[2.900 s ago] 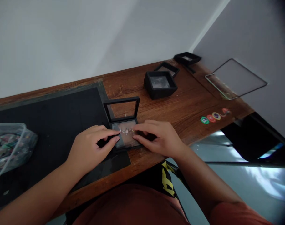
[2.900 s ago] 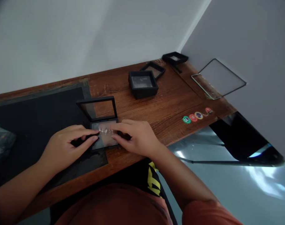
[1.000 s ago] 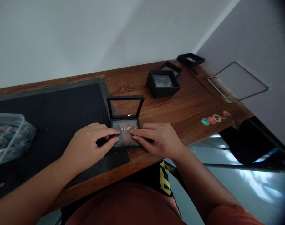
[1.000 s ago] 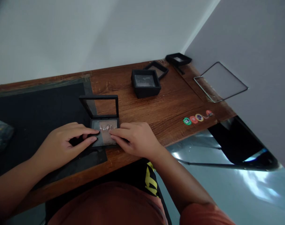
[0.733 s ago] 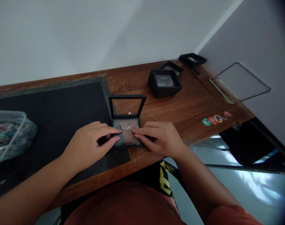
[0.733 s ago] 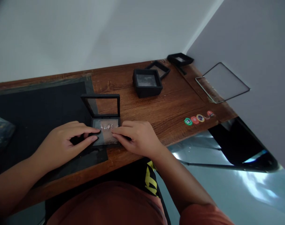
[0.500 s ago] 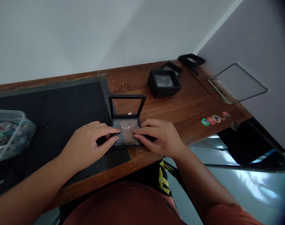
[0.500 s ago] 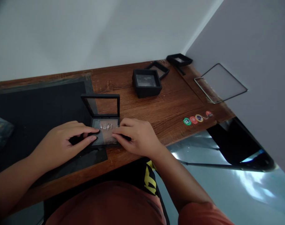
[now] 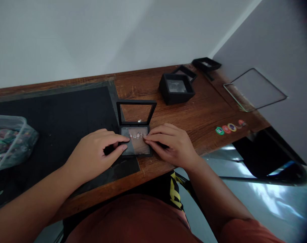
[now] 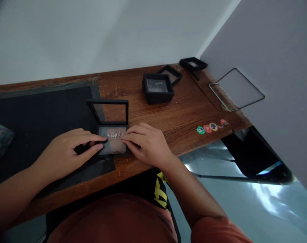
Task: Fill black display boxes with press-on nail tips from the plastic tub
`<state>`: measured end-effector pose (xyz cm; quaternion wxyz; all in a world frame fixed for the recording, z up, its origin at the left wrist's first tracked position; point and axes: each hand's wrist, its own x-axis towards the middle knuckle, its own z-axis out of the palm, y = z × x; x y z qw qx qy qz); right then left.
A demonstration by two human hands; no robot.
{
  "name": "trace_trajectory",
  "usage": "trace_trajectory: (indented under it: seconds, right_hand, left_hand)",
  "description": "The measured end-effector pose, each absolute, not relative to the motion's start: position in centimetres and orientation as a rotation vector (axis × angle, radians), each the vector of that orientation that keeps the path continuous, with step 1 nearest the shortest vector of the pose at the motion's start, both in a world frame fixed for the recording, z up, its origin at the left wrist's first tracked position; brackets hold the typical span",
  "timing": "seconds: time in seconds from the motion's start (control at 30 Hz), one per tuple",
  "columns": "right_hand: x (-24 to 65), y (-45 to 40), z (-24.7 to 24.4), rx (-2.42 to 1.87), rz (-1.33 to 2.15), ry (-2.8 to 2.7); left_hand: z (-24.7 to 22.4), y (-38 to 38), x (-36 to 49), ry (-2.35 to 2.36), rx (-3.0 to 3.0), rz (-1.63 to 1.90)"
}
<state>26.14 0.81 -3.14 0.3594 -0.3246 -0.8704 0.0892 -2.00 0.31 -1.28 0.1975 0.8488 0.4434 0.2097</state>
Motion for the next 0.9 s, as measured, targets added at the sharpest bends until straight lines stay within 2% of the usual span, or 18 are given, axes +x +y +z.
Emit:
trace_trajectory:
  seconds: [0.47,0.9]
  right_hand:
    - [26.18,0.66,-2.98,-0.736,0.306,-2.26]
    - [25.92,0.69,-2.94,-0.746,0.206,-2.276]
  left_hand:
    - [-1.42,0.32,-2.11,1.244,2.374,0.577]
    - [-1.26,0.29,-2.07,1.249,2.353,0.591]
